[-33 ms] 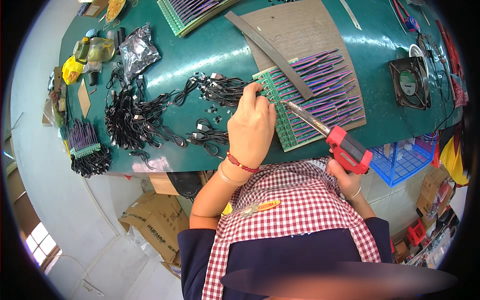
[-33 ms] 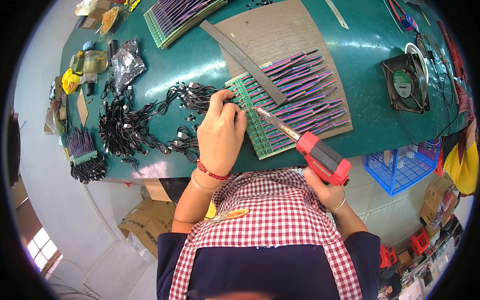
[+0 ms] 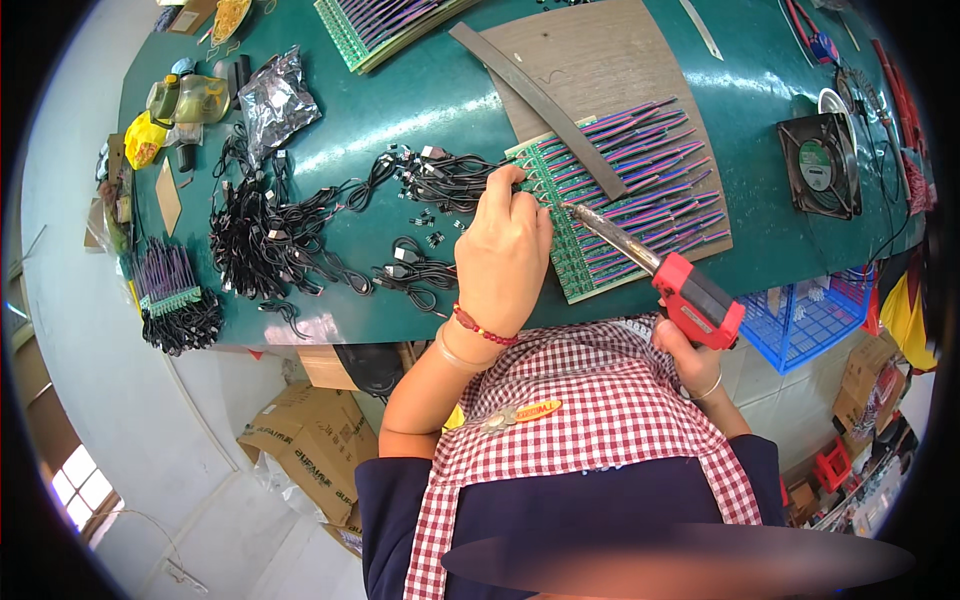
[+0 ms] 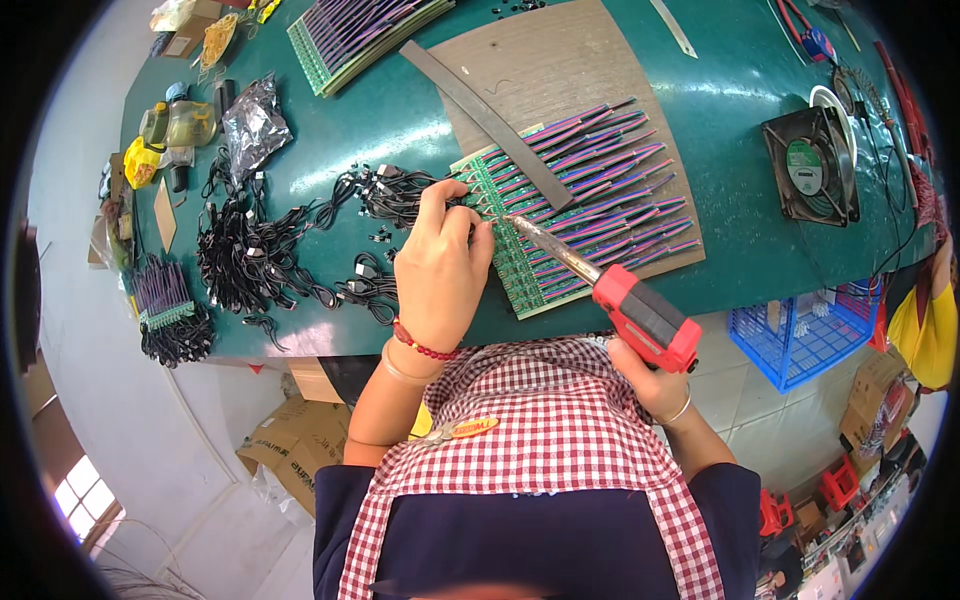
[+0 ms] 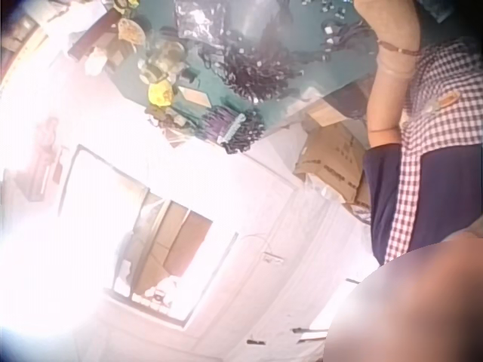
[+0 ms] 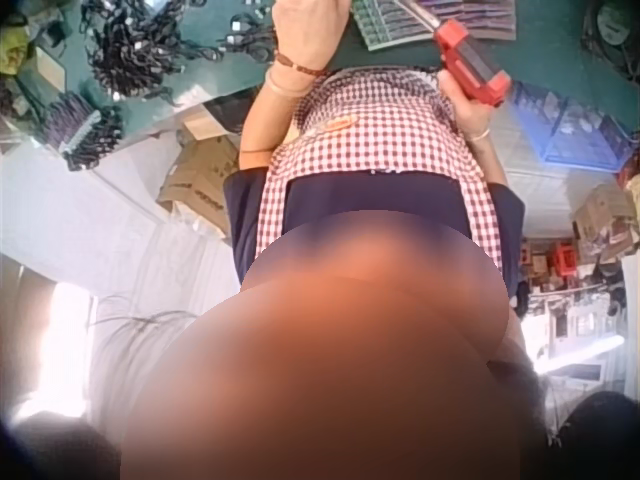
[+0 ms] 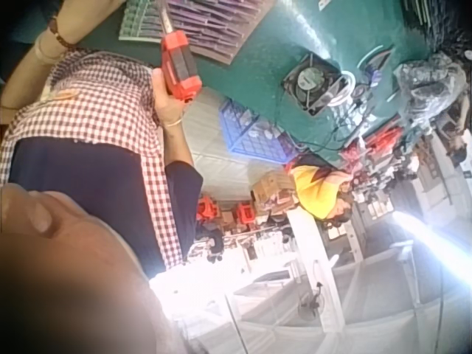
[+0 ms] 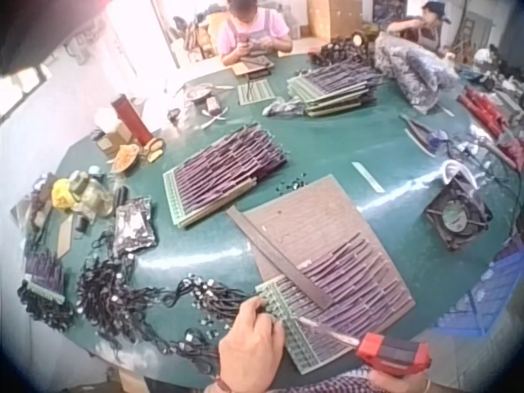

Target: The person solders wiring harnesses to LED circuit boards using a soldering iron and solder wire.

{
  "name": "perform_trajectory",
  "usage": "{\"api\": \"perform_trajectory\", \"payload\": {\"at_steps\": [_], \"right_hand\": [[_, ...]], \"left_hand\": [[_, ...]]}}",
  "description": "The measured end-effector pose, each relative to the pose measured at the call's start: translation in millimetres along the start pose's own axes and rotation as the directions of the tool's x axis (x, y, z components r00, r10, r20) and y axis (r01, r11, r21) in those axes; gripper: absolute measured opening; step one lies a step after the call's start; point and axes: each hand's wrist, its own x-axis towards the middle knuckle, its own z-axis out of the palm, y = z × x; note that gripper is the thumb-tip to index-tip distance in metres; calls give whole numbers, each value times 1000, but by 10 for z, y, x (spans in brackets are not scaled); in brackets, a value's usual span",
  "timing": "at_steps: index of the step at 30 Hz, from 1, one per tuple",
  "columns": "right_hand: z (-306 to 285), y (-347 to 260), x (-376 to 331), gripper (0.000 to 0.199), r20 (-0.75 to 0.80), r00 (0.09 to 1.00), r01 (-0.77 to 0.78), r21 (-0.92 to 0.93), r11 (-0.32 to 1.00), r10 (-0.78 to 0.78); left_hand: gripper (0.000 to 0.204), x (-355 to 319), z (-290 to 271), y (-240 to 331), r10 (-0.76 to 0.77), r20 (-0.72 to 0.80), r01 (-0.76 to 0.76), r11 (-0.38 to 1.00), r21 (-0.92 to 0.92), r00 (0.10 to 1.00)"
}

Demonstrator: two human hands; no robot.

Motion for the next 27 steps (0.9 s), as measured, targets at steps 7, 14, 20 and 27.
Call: {"api": "perform_trajectory", "payload": {"at_steps": [7,14,20,27], "right_hand": [[35,-69,-41,28,4,1000,9,-19,1000,-9],[81,-119,-18,20,-23,1000,-13,34,999,14],[90,-173,46,20,-89,996,5,182,983,12],[96,-200,64,21,-191,981,37,369,929,37]], "left_hand": [[13,32,-39,2,20,43,-21,999,36,999],[13,115,-63,-14,82,65,-87,993,77,994],[15,147,-74,-100,214,47,-216,975,54,976],[11,170,-22,-178,421,-19,-420,905,64,907]]}}
